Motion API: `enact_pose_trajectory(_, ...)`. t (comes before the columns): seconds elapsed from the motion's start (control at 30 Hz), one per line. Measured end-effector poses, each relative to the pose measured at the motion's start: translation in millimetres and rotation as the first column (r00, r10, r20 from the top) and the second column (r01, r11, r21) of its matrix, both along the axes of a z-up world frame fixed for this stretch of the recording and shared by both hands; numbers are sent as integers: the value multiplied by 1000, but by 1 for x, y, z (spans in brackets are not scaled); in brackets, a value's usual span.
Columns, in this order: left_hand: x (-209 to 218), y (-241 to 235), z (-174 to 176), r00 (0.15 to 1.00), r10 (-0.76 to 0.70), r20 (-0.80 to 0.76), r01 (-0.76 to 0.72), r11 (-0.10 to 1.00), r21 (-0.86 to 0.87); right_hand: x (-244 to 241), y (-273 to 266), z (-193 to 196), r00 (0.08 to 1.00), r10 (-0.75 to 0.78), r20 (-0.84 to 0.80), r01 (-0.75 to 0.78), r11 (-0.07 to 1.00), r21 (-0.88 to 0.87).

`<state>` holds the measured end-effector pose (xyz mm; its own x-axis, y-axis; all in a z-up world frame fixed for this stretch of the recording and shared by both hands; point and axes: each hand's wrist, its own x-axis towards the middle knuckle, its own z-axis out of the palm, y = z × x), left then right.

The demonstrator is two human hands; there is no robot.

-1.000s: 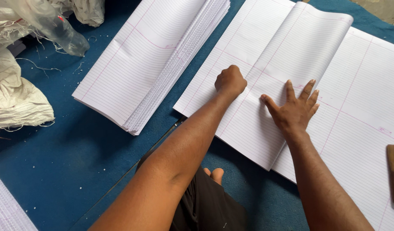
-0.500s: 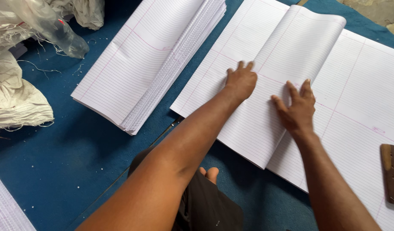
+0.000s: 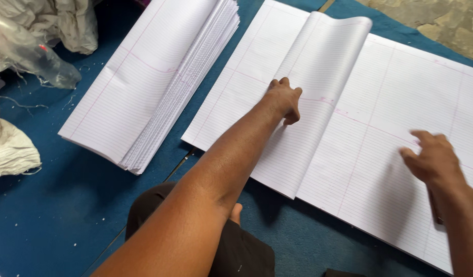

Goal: The person sits on the floor and repeatedly folds large sheets of lined paper in half using a wooden block to press the crease. They then fold the sheets again and stack them to the side.

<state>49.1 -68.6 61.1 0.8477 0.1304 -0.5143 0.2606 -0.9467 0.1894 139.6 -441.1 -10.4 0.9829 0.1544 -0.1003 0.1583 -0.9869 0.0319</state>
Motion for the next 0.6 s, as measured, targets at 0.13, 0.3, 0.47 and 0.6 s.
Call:
enact_pose_trajectory(0.13, 1, -7, 3, 1000, 12, 4, -12, 998, 58, 32, -76, -42, 950, -268, -163, 267, 963, -28)
enact_pose_trajectory(0.3, 6, -11, 2, 993, 113, -30, -114, 993, -20, 50, -135, -79, 918, -304, -255, 272, 950, -153)
enact_pose_trajectory(0.47, 0, -14, 8, 980, 191, -59, -195, 977, -86, 21, -111, -50, 922, -306, -236, 296, 952, -77)
enact_pose_trajectory(0.6, -1, -18, 16, 981, 170, -92, -177, 981, -80, -16, -40, -2, 934, -232, -273, 268, 958, 102)
